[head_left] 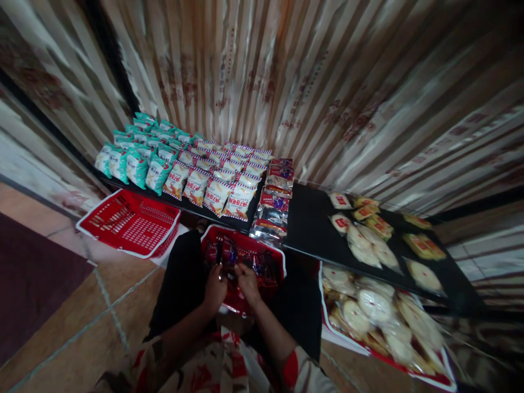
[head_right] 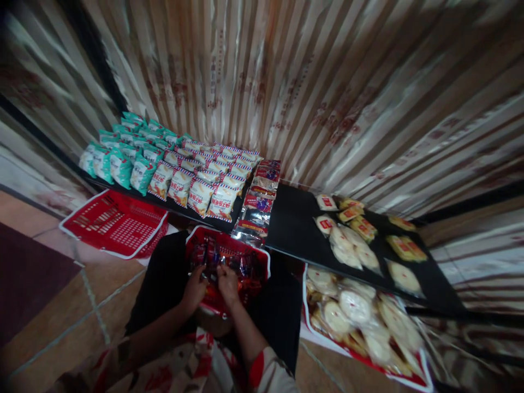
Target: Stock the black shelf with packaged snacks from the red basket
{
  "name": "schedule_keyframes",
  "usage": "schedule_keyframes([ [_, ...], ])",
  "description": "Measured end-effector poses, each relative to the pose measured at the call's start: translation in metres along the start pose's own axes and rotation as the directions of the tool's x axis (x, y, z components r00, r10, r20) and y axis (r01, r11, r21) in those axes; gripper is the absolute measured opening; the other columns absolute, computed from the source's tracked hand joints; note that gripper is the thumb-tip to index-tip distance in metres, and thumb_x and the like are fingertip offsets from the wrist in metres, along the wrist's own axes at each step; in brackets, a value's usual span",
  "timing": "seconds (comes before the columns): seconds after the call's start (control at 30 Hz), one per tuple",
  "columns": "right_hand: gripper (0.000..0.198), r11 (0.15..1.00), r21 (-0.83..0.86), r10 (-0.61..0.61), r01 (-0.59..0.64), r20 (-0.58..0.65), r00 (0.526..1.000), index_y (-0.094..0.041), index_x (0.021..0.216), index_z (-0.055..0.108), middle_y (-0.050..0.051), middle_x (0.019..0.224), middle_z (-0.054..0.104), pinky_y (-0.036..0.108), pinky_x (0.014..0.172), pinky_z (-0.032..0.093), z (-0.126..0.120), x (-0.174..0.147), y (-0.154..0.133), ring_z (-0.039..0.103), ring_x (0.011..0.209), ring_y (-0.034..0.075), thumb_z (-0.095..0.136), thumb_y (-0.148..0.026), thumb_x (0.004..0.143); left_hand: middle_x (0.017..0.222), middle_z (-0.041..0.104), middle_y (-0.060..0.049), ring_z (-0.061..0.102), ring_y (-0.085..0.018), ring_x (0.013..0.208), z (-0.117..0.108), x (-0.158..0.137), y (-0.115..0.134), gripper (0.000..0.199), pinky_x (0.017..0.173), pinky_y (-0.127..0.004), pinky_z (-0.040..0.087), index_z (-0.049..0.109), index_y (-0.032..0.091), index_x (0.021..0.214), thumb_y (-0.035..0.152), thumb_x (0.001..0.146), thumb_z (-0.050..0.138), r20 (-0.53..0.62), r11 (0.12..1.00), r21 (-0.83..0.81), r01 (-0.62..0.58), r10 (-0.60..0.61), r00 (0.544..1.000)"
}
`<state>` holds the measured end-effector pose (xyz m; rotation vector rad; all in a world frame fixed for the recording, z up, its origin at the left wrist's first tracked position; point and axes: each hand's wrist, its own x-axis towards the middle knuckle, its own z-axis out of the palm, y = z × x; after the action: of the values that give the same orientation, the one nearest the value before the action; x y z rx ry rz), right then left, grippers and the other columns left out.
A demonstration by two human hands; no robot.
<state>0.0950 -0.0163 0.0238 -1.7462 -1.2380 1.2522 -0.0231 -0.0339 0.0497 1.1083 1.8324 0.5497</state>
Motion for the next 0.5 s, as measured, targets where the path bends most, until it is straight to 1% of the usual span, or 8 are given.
schedule_keyframes([
  [0.1,0.037,0.999,0.019,-0.034,0.034,-0.032,0.999,-0.021,0.061,0.057,-0.001,0.061,0.059,0.027,0.064,0.043,-0.008,-0.01,-0.013,0.055,0.063,0.016,0.048,-0.055,0.072,0.141,0.047,-0.013,0.04,-0.017,0.133,-0.004,-0.001,0.0,0.046,0.112,-0.025,0.025,0.054,0.009,0.124,0.006,0.079,0.044,-0.001,1.0,-0.01,-0.02,0.02,1.0],
  [0.2,0.039,0.998,0.016,-0.063,0.064,-0.063,0.996,-0.021,0.058,0.057,-0.002,0.056,0.055,0.026,0.059,0.039,-0.016,-0.02,-0.027,0.049,0.057,0.015,0.05,-0.057,0.07,0.14,0.047,-0.014,0.04,-0.018,0.132,-0.007,-0.003,0.003,0.047,0.112,-0.027,0.026,0.054,0.008,0.124,0.006,0.079,0.044,-0.015,0.993,-0.048,-0.11,0.109,0.994],
  [0.27,0.04,0.997,0.036,-0.063,0.065,-0.056,0.996,-0.02,0.059,0.057,-0.003,0.054,0.052,0.025,0.056,0.037,-0.02,-0.026,-0.035,0.046,0.055,0.014,0.052,-0.058,0.07,0.139,0.048,-0.014,0.042,-0.019,0.131,-0.01,-0.005,0.006,0.047,0.111,-0.029,0.03,0.053,0.008,0.125,0.008,0.079,0.044,-0.032,0.984,-0.093,-0.153,0.151,0.988],
  [0.37,0.043,0.991,0.113,-0.064,0.071,-0.061,0.996,-0.019,0.059,0.056,-0.004,0.053,0.05,0.024,0.054,0.035,-0.028,-0.034,-0.045,0.043,0.054,0.013,0.057,-0.062,0.067,0.135,0.051,-0.016,0.046,-0.021,0.127,-0.013,-0.011,0.011,0.048,0.107,-0.031,0.036,0.051,0.007,0.127,0.014,0.08,0.046,-0.03,0.97,-0.162,-0.18,0.177,0.984],
  [0.5,0.049,0.968,0.241,-0.06,0.07,-0.049,0.997,-0.018,0.063,0.059,-0.002,0.058,0.054,0.025,0.056,0.038,-0.041,-0.044,-0.059,0.046,0.057,0.013,0.063,-0.066,0.063,0.132,0.053,-0.015,0.051,-0.022,0.122,-0.016,-0.02,0.017,0.047,0.104,-0.032,0.04,0.052,0.009,0.126,0.021,0.081,0.047,-0.046,0.935,-0.248,-0.253,0.25,0.967],
])
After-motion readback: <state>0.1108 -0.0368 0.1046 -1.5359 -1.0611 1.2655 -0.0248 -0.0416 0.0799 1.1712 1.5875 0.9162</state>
